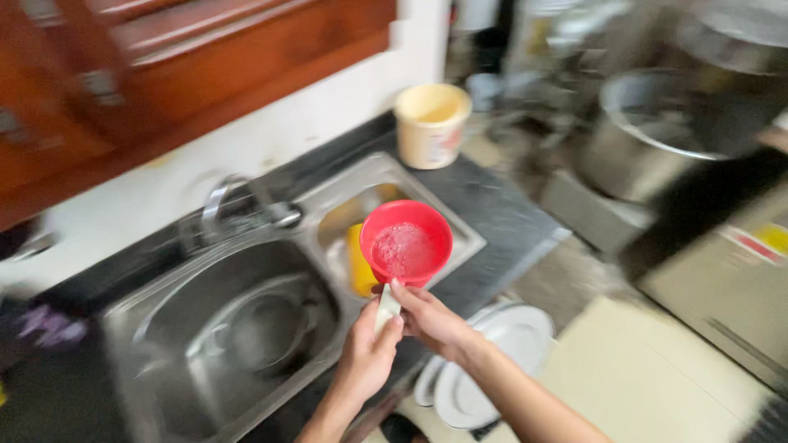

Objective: The person pours water into a mixer, operates an oven to bake trays of cookies, and then cleans a whisk attachment by hand.

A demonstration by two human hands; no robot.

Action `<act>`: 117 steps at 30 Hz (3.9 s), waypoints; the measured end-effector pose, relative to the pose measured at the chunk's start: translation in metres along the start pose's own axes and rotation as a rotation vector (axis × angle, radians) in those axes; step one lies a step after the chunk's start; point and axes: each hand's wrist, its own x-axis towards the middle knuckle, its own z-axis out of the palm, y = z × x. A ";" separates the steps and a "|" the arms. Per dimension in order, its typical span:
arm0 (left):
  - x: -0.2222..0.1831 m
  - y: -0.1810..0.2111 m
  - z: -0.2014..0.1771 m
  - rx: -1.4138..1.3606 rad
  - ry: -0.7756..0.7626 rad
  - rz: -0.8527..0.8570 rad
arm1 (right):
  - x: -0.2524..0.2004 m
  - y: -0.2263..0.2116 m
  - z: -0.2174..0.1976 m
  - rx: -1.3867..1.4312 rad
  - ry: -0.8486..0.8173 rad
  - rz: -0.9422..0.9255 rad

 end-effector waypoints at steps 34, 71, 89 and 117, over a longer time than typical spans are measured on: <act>0.044 0.155 0.556 -0.109 -0.504 0.563 | -0.599 -0.171 -0.400 -0.156 0.694 -0.200; 0.736 0.352 0.556 0.343 0.127 0.667 | -0.034 -0.717 -0.845 -0.053 0.347 -0.211; 1.029 0.443 0.780 0.276 -0.735 0.859 | 0.007 -0.765 -0.889 0.119 1.005 -0.402; 0.999 0.402 0.902 0.251 -1.072 1.915 | 0.041 -0.572 -0.699 0.567 1.804 -0.355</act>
